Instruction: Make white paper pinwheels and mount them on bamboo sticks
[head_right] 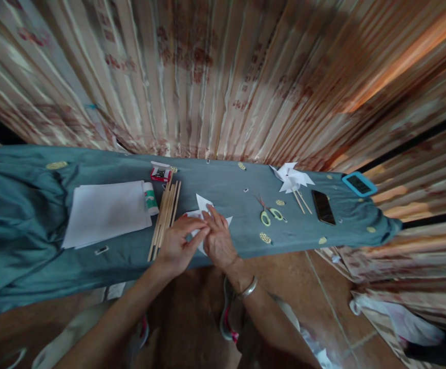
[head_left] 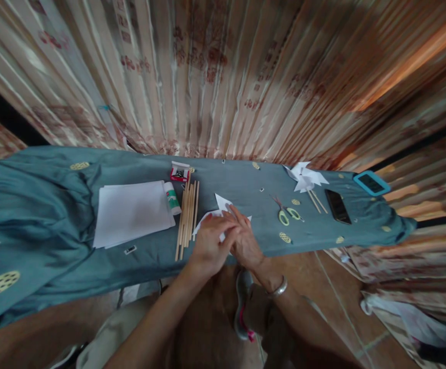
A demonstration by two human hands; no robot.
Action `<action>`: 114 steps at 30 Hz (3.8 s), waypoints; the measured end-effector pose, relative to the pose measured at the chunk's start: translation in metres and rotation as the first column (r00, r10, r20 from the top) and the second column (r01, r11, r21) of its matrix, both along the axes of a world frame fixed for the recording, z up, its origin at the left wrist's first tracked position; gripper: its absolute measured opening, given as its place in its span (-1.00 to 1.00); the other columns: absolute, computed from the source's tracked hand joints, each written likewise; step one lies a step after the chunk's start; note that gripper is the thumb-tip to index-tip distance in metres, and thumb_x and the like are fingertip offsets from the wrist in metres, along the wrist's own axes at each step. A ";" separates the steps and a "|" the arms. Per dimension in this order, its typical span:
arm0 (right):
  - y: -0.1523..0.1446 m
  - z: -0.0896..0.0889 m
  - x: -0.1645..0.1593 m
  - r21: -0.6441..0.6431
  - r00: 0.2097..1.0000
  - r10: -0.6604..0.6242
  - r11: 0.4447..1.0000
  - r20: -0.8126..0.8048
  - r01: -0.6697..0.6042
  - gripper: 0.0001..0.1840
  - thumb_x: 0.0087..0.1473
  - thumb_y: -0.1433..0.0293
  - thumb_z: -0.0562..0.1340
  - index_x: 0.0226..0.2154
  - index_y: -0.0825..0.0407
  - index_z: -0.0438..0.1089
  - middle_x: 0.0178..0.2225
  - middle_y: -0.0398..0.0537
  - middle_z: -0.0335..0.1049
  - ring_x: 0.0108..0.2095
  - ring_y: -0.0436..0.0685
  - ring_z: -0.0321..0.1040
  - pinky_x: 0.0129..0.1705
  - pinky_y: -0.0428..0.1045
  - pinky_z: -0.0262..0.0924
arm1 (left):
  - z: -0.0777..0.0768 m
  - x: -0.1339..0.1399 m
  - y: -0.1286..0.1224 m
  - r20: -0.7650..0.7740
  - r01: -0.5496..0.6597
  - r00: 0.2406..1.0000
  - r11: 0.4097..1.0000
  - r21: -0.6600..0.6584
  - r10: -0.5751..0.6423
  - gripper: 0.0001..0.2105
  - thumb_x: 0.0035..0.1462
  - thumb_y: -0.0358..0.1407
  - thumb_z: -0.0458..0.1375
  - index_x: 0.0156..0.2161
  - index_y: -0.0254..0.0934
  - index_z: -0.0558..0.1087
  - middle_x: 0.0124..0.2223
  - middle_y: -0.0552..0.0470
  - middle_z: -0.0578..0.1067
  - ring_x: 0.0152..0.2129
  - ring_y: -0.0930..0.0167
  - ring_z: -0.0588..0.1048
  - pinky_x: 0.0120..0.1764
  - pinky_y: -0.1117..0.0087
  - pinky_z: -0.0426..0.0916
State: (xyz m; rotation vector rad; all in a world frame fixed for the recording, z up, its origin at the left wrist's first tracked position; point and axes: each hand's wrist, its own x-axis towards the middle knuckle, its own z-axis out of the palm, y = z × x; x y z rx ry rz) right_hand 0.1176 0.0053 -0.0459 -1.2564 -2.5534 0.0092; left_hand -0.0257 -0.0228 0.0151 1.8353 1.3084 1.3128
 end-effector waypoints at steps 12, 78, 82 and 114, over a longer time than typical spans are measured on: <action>0.003 0.019 0.012 -0.104 0.988 -0.059 0.994 -0.144 0.044 -0.62 0.06 0.54 0.05 -0.11 0.09 0.43 0.25 0.24 0.06 0.32 0.36 -0.24 0.12 0.36 0.00 | -0.011 -0.042 0.016 -0.028 -0.186 0.982 0.982 -0.029 0.185 -0.83 0.13 -0.27 0.14 -0.30 -0.30 0.56 -0.27 -0.08 0.61 -0.29 0.31 0.55 -0.15 0.30 0.39; 0.043 0.052 0.011 -0.706 0.189 -0.681 0.664 -0.707 -0.248 -0.63 -0.41 0.27 0.47 -0.43 0.03 0.50 -0.51 -0.16 0.54 -0.56 0.04 0.36 -0.49 -0.05 0.27 | -0.021 -0.001 0.005 0.696 0.235 0.680 0.831 -0.505 0.231 -0.52 -0.13 -0.21 0.30 -0.04 -0.30 0.43 0.02 -0.17 0.51 0.01 0.18 0.44 0.07 0.15 0.30; 0.032 0.053 0.000 -0.682 0.225 -0.644 0.694 -0.731 -0.231 -0.61 -0.37 0.24 0.45 -0.39 0.02 0.48 -0.47 -0.15 0.54 -0.54 0.04 0.37 -0.47 -0.05 0.29 | -0.019 0.006 0.009 0.686 0.212 0.660 0.800 -0.561 0.306 -0.56 -0.28 -0.22 0.38 -0.20 -0.33 0.52 -0.21 -0.10 0.61 -0.22 0.21 0.55 -0.08 0.18 0.38; 0.033 0.046 0.038 -0.497 0.137 -0.506 0.862 -0.851 0.098 -0.53 0.02 0.09 0.25 -0.13 0.09 0.45 -0.10 0.12 0.50 -0.06 0.20 0.42 0.07 0.16 0.21 | -0.013 0.005 0.010 0.747 0.147 0.529 0.824 -0.547 0.402 -0.68 -0.28 -0.32 0.39 -0.30 -0.34 0.54 -0.30 -0.06 0.62 -0.36 0.29 0.58 -0.21 0.27 0.45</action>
